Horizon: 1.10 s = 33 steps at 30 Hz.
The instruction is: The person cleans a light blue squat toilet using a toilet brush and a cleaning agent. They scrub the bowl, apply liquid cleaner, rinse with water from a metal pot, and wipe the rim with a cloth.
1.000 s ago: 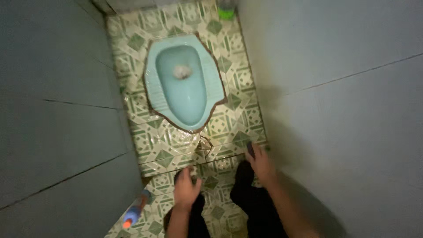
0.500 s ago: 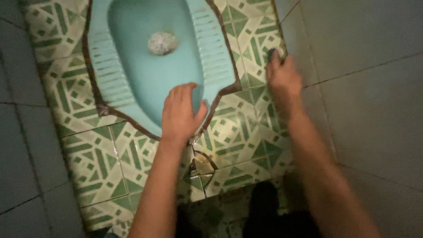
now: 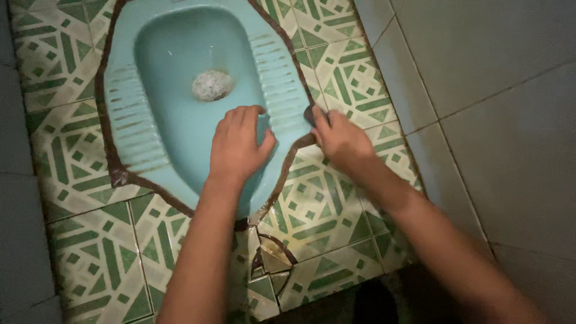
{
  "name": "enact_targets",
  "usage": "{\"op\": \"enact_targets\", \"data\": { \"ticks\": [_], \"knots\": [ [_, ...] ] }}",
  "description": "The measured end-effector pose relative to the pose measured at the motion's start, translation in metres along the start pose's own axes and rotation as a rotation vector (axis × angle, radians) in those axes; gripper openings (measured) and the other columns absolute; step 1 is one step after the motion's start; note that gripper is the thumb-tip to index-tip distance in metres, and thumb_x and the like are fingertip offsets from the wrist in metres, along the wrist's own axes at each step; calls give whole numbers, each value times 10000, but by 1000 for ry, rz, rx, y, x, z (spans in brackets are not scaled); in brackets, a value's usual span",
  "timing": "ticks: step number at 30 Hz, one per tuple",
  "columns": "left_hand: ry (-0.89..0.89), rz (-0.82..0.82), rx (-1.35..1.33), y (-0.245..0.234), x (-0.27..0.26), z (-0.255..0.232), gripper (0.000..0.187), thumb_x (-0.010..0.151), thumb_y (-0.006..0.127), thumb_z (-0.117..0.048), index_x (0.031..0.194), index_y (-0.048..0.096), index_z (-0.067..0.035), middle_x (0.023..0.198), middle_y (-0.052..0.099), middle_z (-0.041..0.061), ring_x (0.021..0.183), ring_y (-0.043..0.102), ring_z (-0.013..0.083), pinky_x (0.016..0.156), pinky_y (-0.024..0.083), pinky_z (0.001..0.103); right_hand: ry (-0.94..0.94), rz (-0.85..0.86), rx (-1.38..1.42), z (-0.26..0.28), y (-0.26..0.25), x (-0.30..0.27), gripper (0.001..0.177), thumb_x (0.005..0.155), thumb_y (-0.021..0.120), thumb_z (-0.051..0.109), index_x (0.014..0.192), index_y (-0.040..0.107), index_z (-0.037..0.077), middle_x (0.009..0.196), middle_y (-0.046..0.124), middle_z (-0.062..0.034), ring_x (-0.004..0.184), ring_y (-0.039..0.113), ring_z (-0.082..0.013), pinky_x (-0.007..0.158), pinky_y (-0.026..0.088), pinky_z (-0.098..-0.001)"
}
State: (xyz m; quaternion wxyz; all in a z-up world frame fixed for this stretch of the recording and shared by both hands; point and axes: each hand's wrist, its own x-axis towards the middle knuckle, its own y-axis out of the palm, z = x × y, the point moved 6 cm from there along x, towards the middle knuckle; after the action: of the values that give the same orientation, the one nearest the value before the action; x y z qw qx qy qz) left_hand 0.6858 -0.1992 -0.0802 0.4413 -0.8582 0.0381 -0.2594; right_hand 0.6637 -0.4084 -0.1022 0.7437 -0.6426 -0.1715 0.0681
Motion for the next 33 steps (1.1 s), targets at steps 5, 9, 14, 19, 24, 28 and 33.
{"op": "enact_targets", "data": {
  "ticks": [5,9,14,19,24,28,33],
  "knots": [
    [40,-6,-31,3,-7,-6,358,849,722,-212,1159,633,-54,1116,669,148,1070,617,357,932,492,481,336,12,-6,-80,9,19,464,1078,475,291,1485,454,69,1193,588,-277,1039,618,-459,861,521,-536],
    [41,-23,-4,-7,-6,-5,373,841,728,-222,1165,639,-59,1115,672,147,1057,619,354,928,493,483,442,-29,-130,-114,3,18,517,1071,451,279,1507,385,7,1176,579,-301,1056,610,-471,854,516,-543],
    [9,3,23,-14,-5,1,379,832,727,-222,1162,638,-59,1119,672,157,1055,619,362,920,492,489,212,191,20,-36,39,8,577,980,459,149,1540,347,67,1209,575,-275,1070,614,-446,880,528,-527],
    [-10,31,23,-11,-9,4,374,848,722,-224,1169,636,-52,1112,669,162,1065,618,366,929,492,492,175,174,-54,-20,30,-2,568,964,496,164,1509,365,74,1163,586,-263,1045,618,-443,837,537,-523],
    [-16,25,43,-19,-12,2,353,856,714,-218,1162,640,-57,1104,673,155,1055,621,357,933,491,491,271,-105,-260,-86,-17,9,562,938,516,109,1482,417,6,1188,609,-290,945,677,-391,715,590,-437],
    [-23,47,44,-21,-12,5,364,839,717,-222,1155,640,-59,1110,675,155,1052,623,357,913,494,487,341,152,-255,-72,-4,-8,457,1094,454,119,1530,387,2,1192,600,-282,974,672,-390,751,587,-461],
    [-30,53,37,-10,-12,8,349,855,718,-221,1152,638,-56,1092,675,157,1049,626,355,919,498,489,114,232,-133,-11,17,-21,603,944,538,132,1513,371,26,1159,606,-261,1021,655,-415,836,565,-495]
  ]
}}
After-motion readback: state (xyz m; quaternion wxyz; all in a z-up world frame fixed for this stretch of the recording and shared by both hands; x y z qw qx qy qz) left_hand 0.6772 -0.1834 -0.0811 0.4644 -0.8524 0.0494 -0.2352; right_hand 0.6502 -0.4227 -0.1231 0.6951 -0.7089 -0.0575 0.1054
